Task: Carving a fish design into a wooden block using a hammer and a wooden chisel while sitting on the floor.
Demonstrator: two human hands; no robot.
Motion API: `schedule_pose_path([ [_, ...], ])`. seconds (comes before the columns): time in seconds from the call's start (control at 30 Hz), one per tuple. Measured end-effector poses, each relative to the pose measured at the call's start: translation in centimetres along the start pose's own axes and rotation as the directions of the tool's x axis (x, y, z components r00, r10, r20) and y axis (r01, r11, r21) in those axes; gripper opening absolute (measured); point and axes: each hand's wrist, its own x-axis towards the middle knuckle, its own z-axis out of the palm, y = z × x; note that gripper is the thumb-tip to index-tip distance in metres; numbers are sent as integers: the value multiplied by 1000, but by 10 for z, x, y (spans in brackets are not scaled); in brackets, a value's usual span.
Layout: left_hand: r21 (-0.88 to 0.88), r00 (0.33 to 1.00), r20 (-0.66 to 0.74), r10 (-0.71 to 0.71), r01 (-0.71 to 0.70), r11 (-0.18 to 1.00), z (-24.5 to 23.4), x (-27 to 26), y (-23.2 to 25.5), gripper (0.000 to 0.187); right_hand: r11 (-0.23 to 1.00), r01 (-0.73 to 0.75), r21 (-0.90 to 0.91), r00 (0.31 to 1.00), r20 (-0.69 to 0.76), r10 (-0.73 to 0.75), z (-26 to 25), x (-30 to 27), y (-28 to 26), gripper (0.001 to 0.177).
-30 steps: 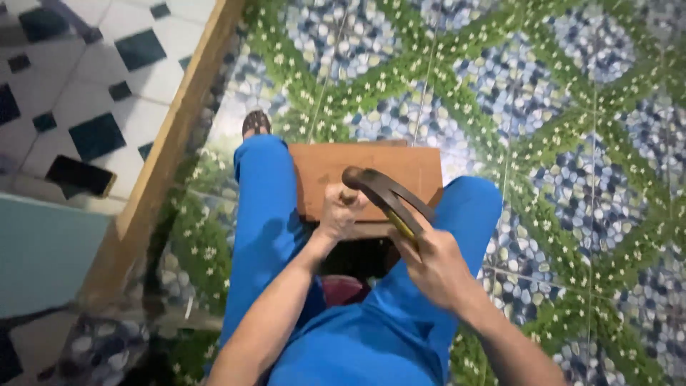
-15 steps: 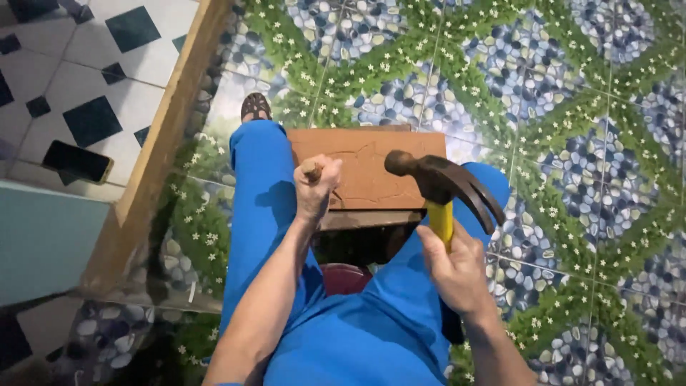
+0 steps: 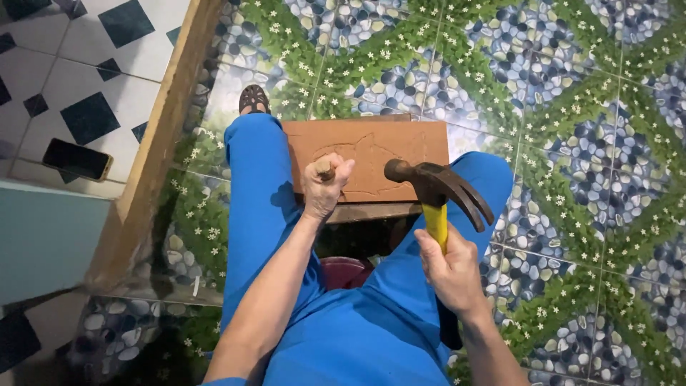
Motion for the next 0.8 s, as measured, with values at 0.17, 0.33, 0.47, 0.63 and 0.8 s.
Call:
schedule_pose_path([
  [0.17,-59,999,17,28,-27,998,0,-4,-2,42,1000,-22,-10,999,23,23,1,0,-5,39],
  [0.33,-62,999,20,40,-39,997,1,-4,-8,42,999,-29,-21,999,29,30,2,0,0,39],
  [0.47,-100,999,32,45,-41,994,0,-4,-9,43,999,-27,-19,999,45,28,3,2,2,37],
  [0.63,-84,999,21,25,-23,996,0,-6,-5,40,1000,-27,6,998,49,26,4,2,9,37],
  [0.8,-124,999,19,36,-33,992,1,-5,-7,43,1000,-18,10,999,33,18,6,0,25,35],
])
